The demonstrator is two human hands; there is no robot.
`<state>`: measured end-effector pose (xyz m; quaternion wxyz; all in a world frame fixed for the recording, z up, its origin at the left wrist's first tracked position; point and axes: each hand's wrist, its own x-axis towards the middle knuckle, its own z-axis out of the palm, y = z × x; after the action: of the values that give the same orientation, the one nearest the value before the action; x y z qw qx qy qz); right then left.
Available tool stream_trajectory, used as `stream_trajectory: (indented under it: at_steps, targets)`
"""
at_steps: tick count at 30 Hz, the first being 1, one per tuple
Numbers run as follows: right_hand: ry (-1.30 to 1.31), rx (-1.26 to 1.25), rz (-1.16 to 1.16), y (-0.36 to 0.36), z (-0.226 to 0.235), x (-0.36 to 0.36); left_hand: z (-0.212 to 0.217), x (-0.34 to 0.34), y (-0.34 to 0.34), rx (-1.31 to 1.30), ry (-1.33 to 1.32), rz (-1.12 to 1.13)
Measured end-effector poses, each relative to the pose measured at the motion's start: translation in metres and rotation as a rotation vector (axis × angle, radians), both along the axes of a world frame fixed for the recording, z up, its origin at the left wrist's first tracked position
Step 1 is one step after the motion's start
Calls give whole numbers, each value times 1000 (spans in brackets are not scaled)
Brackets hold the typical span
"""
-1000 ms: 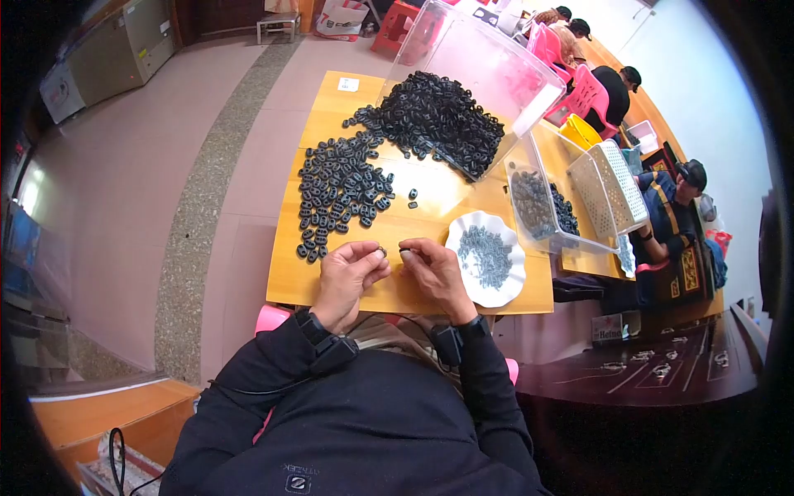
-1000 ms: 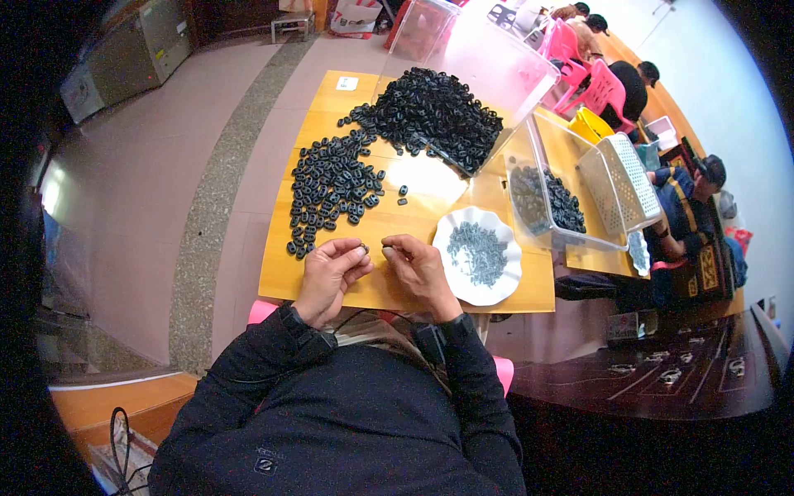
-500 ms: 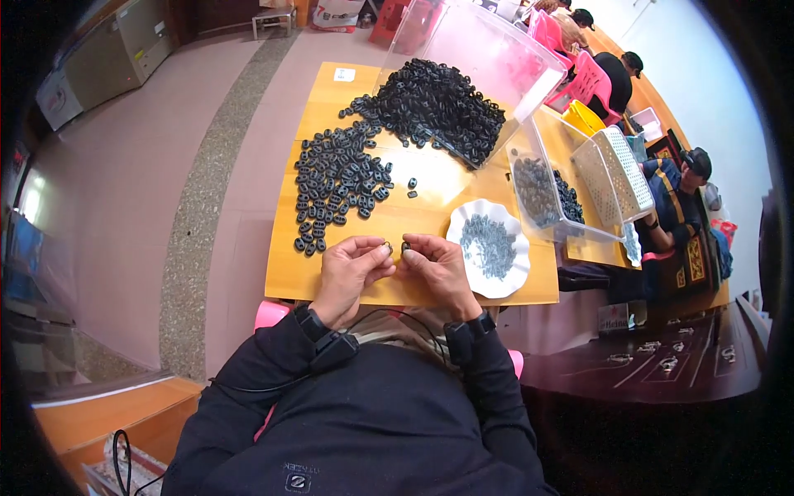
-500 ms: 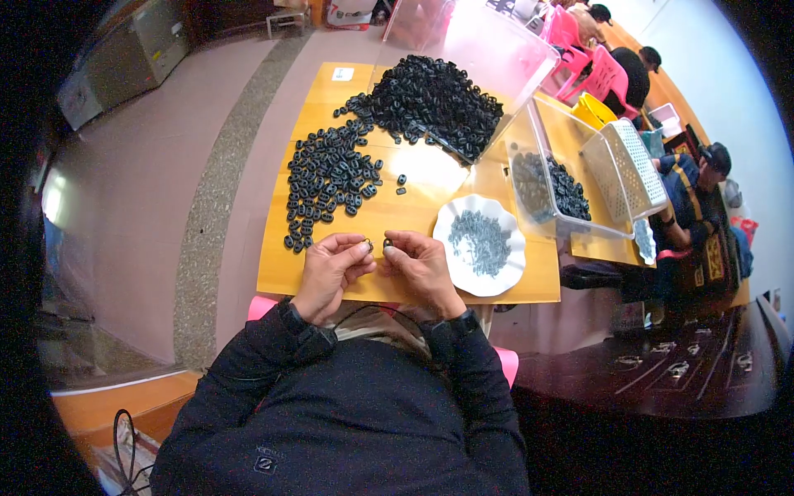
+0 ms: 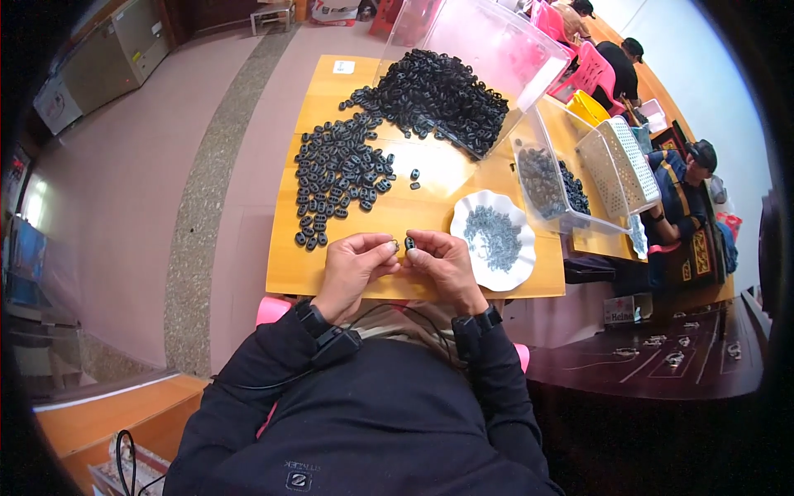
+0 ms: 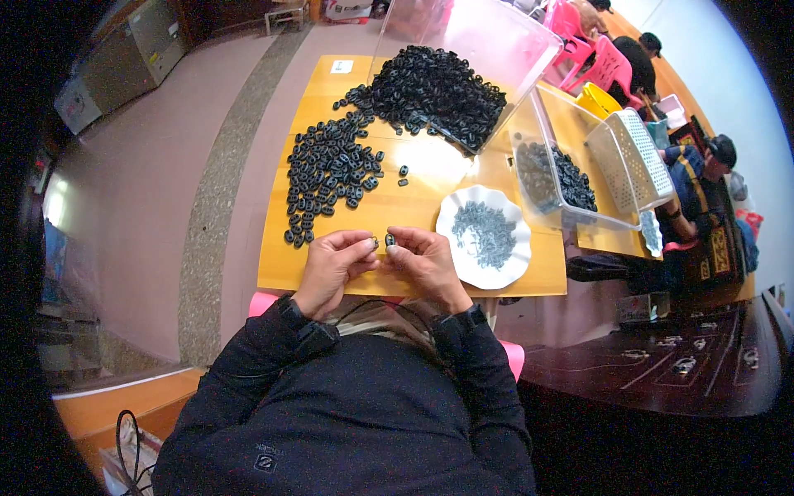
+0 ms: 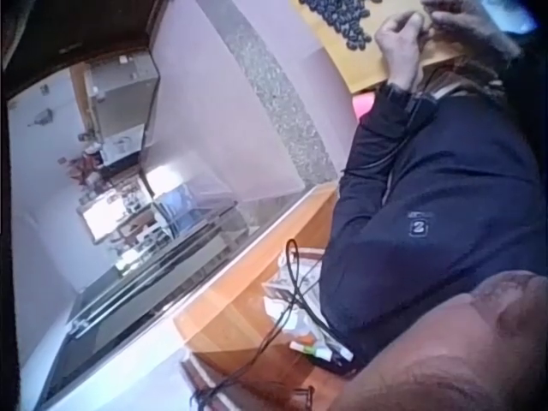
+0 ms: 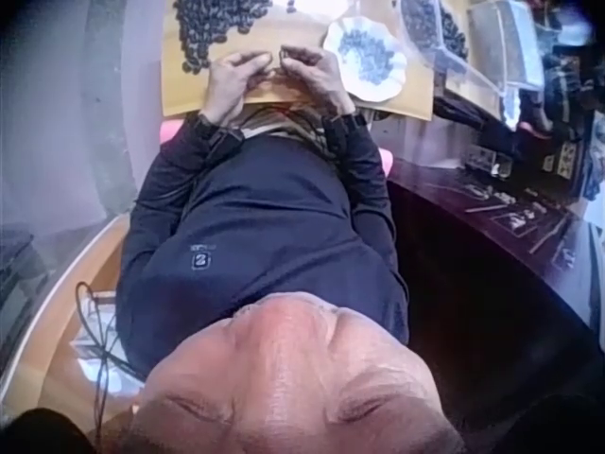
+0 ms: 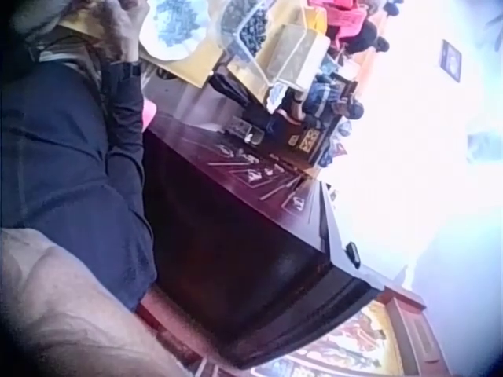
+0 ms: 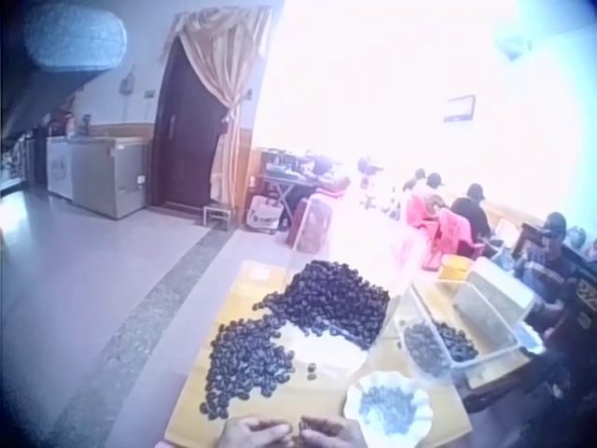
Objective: The person assembles cord locks by hand, picking up a spring from a dish and a plastic housing from the table. They insert the spring into the housing, press the components together, and place the completed cord lock back onto the table.
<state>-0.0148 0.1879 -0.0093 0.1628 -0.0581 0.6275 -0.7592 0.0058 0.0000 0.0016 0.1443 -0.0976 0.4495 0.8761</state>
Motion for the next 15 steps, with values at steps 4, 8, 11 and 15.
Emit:
stream_trajectory:
  at_steps: [4, 8, 11, 15]
  targets:
    - [-9, -29, 10, -1, 3, 2, 0, 0, 0, -4, -3, -11]
    - [1, -32, 7, -3, 5, 3, -2, 0, -1, -16, -3, -24]
    - [-12, -40, 4, -2, 6, 3, -2, -1, 0, -31, -1, -39]
    - [-11, -59, -7, -2, 6, 3, -3, -1, 0, -19, 4, -42]
